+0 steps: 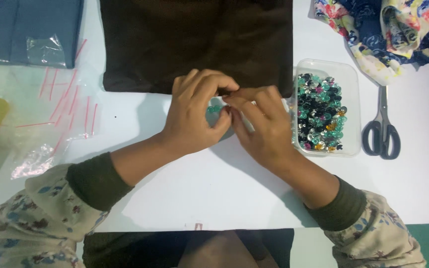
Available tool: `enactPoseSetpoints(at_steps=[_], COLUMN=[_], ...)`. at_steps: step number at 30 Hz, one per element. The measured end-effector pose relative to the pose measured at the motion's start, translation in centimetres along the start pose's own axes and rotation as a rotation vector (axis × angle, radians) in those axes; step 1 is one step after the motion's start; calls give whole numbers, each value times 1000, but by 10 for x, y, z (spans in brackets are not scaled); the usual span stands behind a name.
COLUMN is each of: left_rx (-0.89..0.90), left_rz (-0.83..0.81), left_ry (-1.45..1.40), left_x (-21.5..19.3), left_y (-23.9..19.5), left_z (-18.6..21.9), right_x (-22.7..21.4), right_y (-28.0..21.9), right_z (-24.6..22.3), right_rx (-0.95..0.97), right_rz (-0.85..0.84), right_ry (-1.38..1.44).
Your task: Picking up small beads from a container and placing them into small plastic bags
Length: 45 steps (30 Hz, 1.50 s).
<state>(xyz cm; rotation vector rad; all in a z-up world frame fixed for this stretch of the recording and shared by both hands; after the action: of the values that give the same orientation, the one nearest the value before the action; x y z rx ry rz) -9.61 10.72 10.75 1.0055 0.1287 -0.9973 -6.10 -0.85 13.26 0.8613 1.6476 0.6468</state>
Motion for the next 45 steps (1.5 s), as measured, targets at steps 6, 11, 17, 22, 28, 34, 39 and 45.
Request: enactPoseSetpoints(at_steps=[6,11,17,22,28,34,39,45], left_rx=[22,14,79,20,-55,-75,-129,-148], left_rz=[23,-164,-448,-555,-496,-357,-331,-375], left_ry=[-51,118,591,603,496,312,111,84], left_x=[41,118,207,225,222,216,208,211], left_y=[34,75,93,80,79,81,81,80], left_z=[26,29,15,5,-8,-16,-20,-22], right_x=[-73,-97,-75,-64,-64,-64,-67,-63], right_y=[-3,-32,-66,-81,-77,-79,-71,-76], right_z=[56,135,184,197,191,197,185,192], right_rx=[-21,271,459,628,619,678,672,670], right_rz=[103,-169,-422,-587,-582,-565,-523,-537], right_ry=[-282,-276,-203,-243,-217,-143,-81,-156])
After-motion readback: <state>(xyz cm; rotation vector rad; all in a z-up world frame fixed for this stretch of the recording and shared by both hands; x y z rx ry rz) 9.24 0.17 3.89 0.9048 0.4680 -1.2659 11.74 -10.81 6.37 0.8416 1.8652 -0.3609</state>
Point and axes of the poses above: each hand's wrist, its own y-axis towards the middle knuckle, its own x-axis out of the palm, z = x × y, the point moved 9 cm from there along y, towards the middle knuckle, and after that the axes turned 3 degrees about -x, right-handed, at the moved point
